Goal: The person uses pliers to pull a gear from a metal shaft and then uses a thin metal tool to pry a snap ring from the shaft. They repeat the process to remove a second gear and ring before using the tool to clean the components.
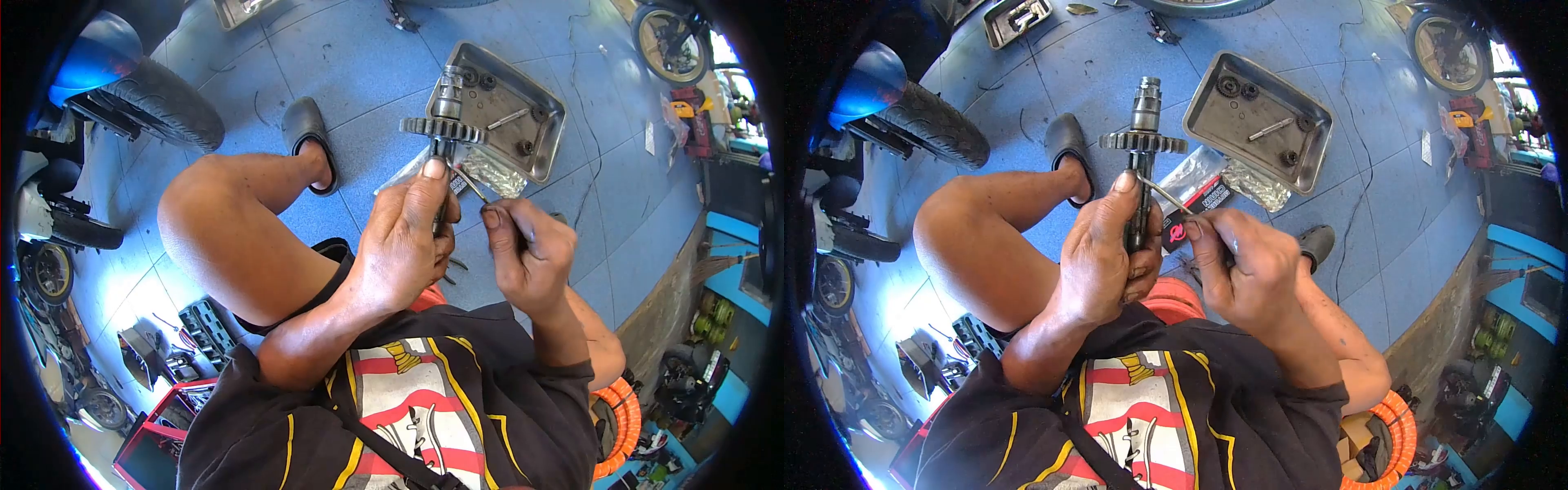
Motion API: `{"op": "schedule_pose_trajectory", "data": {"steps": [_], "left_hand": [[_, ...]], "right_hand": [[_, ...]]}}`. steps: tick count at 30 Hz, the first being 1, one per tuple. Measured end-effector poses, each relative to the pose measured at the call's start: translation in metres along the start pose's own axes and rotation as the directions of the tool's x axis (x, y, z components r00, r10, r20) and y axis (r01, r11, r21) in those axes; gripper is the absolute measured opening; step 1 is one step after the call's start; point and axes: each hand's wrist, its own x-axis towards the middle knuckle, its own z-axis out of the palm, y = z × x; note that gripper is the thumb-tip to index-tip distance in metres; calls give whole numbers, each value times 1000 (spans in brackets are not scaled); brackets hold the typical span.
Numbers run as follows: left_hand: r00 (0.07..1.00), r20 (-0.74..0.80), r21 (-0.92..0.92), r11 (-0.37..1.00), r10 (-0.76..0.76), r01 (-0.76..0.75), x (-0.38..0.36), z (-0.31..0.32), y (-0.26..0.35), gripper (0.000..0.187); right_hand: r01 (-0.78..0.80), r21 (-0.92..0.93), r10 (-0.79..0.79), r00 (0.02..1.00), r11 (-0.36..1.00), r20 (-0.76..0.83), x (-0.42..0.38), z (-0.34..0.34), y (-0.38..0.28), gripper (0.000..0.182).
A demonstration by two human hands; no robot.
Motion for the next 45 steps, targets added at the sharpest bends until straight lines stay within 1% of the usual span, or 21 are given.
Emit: {"op": "schedule_pose_trajectory", "data": {"steps": [1, 2, 4, 7, 9, 12, 16, 18, 20, 22, 23, 26, 28, 30, 33, 36, 38, 41, 42, 44, 45], "left_hand": [[1000, 2, 2, 1000, -5, 5, 0, -1, -2, 54], [999, -22, 61, 998, 24, -23, 2, -1, -4, 54], [998, -38, 120, 992, 51, -46, 5, -1, -8, 53], [990, -51, 216, 970, 129, -115, 9, -2, -12, 50], [964, -60, 410, 887, 260, -213, 11, -4, -15, 49], [947, -68, 557, 799, 313, -224, 13, -6, -18, 49], [937, -81, 612, 759, 340, -222, 15, -6, -21, 49], [934, -67, 735, 650, 351, -191, 12, -4, -14, 45], [935, -67, 761, 624, 349, -179, 9, -2, -7, 44], [936, -71, 783, 600, 345, -162, 8, -1, -8, 43], [922, -81, 770, 611, 379, -183, 8, -1, -12, 46], [910, -85, 726, 651, 405, -222, 13, -3, -19, 50], [911, -73, 691, 679, 405, -246, 15, -2, -19, 50], [908, -81, 732, 643, 411, -226, 14, -3, -17, 49], [917, -77, 750, 629, 392, -206, 13, -2, -13, 43], [909, -91, 764, 614, 408, -199, 15, -2, -15, 43], [910, -108, 765, 618, 400, -181, 17, -3, -18, 42], [890, -183, 657, 725, 417, -205, 21, -4, -27, 34], [889, -187, 656, 727, 418, -204, 22, -5, -30, 34], [670, -32, 719, 483, 742, -500, 24, -6, -34, 36], [669, -30, 721, 480, 742, -500, 24, -9, -31, 36]], "right_hand": [[184, -210, -185, 983, 960, 12, 4, -6, -2, 7], [180, -214, -182, 983, 960, 8, 9, -13, -4, 7], [275, -433, -242, 961, 858, 130, 18, -26, -9, 13], [318, -491, -235, 946, 811, 223, 30, -37, -16, 13], [352, -529, -240, 932, 772, 270, 39, -43, -25, 12], [404, -592, -231, 909, 697, 348, 47, -48, -36, 12], [433, -644, -197, 892, 631, 407, 53, -48, -45, 11], [468, -688, -242, 882, 555, 405, 48, -44, -48, 10], [504, -724, -294, 864, 472, 410, 39, -36, -51, 9], [505, -823, -418, 827, 259, 376, 27, -29, -50, 10], [504, -833, -458, 811, 227, 365, 24, -27, -46, 13], [557, -801, -400, 800, 217, 448, 28, -28, -49, 13], [545, -786, -414, 813, 292, 410, 29, -31, -47, 13], [527, -829, -352, 823, 185, 445, 23, -29, -53, 18], [449, -883, -350, 856, 138, 381, 11, -15, -57, 17], [405, -912, -419, 842, 71, 341, 6, -1, -52, 16], [378, -922, -410, 857, 85, 313, 3, 10, -54, 15], [354, -875, -432, 881, 331, 193, -2, 19, -55, 20], [358, -873, -434, 879, 331, 196, -6, 22, -56, 20], [304, -796, -349, 929, 524, 125, -12, 31, -57, 24], [303, -795, -350, 929, 526, 122, -16, 36, -53, 24]]}}
